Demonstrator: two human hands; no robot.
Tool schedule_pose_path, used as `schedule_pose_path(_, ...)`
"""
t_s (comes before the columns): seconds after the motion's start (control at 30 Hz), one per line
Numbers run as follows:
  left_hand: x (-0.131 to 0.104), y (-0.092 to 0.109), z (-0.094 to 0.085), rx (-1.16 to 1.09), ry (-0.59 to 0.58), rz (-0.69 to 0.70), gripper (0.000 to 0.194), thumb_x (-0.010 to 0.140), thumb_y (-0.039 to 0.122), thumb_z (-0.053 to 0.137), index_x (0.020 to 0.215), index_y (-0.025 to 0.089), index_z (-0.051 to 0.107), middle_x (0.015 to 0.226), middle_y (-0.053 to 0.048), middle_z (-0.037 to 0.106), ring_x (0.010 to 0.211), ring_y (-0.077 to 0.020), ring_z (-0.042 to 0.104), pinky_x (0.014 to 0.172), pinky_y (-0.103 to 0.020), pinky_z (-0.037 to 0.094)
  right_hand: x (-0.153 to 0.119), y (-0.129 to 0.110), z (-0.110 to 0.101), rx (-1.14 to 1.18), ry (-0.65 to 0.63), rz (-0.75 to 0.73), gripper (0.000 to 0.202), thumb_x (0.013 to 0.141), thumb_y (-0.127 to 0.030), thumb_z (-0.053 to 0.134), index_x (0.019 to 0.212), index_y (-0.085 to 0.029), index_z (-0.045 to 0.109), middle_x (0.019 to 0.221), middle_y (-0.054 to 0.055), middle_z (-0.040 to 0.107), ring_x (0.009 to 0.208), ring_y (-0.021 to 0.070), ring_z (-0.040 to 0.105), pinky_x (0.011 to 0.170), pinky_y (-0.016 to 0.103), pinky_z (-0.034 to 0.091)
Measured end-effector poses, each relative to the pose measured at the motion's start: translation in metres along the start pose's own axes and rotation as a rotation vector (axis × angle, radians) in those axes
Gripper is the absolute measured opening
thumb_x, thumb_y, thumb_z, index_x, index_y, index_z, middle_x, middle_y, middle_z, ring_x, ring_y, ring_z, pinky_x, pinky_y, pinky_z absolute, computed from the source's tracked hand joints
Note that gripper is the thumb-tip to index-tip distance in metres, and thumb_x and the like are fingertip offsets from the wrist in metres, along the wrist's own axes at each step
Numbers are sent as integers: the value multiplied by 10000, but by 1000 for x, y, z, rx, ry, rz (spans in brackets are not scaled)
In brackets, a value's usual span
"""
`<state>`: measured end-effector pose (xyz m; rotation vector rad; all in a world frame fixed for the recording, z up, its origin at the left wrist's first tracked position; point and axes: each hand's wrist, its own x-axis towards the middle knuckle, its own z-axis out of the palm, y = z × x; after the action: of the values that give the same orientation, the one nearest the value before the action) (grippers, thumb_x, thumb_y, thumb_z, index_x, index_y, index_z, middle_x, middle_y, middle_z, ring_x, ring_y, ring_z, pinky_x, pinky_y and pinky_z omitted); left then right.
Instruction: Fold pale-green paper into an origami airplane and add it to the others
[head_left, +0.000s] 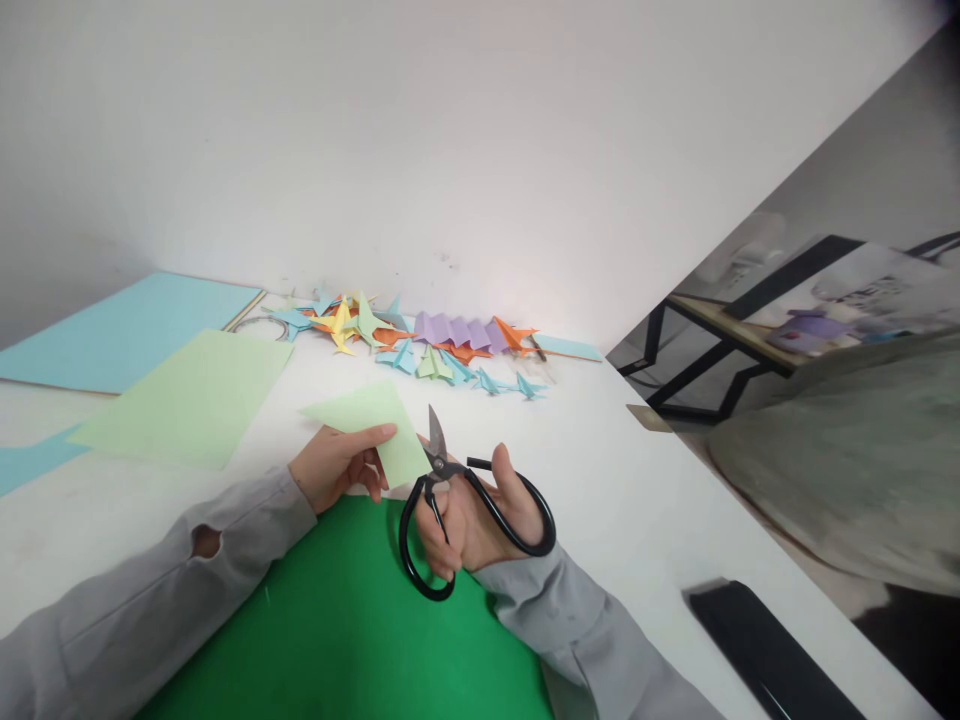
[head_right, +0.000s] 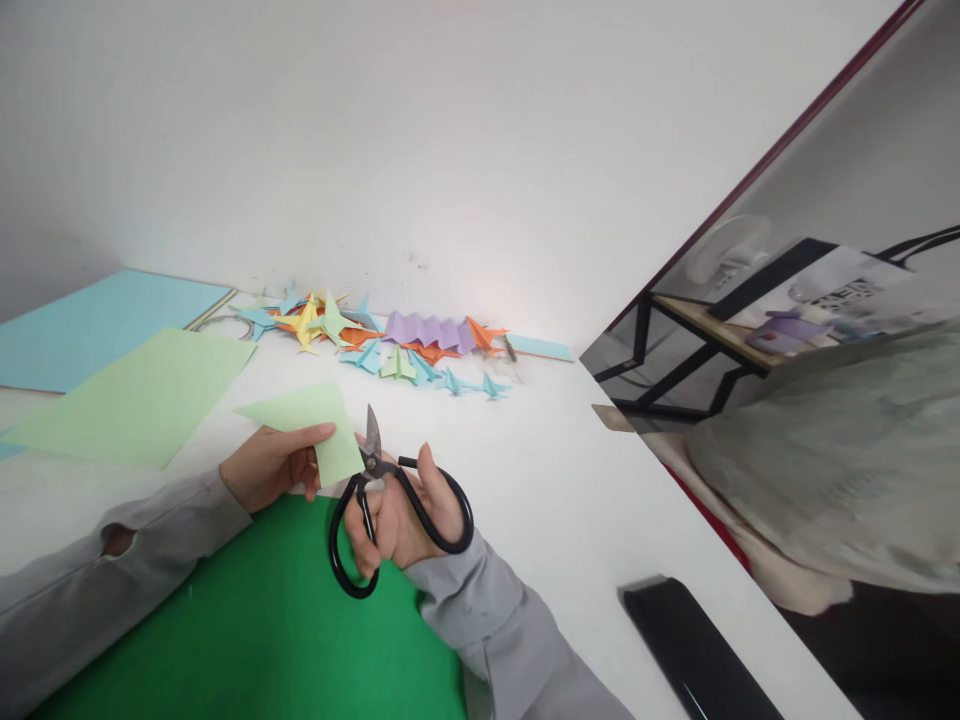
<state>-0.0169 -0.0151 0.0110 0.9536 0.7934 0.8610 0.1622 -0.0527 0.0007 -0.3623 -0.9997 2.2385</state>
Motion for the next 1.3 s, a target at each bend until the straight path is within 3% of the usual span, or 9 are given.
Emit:
schedule_pose_path(0.23,0,-1,-1,-15,3,22,303,738,301,585,931,86,675,672,-90,650,420,-94,496,326,-196,419,1,0,2,-15,38,-4,854,709,-726,-69,1365,-202,89,611,23,564,385,134,437,402,271,351)
schedule_pose_path(0.57,0,0,0,-64,60,8,302,734,282,597,951,79,653,503,-11,574,403,-102,498,319,-203,407,3,0,7,-10,64,-89,843,724,-710,-82,1369,-206,118,633,8,544,407,128,424,426,277,344)
schedule_pose_path(0.8,1,-1,0,-66,60,24,291,732,298,600,909,75,663,531,-26,593,405,-96,494,327,-203,402,6,4,2,-2,79,-131,863,720,-731,-31,1356,-190,186,630,5,525,412,121,382,478,301,362)
schedule_pose_path(1.0,0,1,-1,-47,21,-29,318,726,308,594,915,63,665,528,-28,585,391,-91,481,321,-202,404,2,2,0,-63,129,-55,885,722,-691,-120,1338,-161,231,612,10,516,430,125,386,499,309,366)
schedule_pose_path(1.3,0,1,1,-15,37,-42,343,694,312,618,906,45,657,508,-31,574,393,-115,499,313,-216,404,2,-4,5,-76,-56,0,966,670,-751,-94,1286,-118,299,541,14,528,410,142,436,433,282,341)
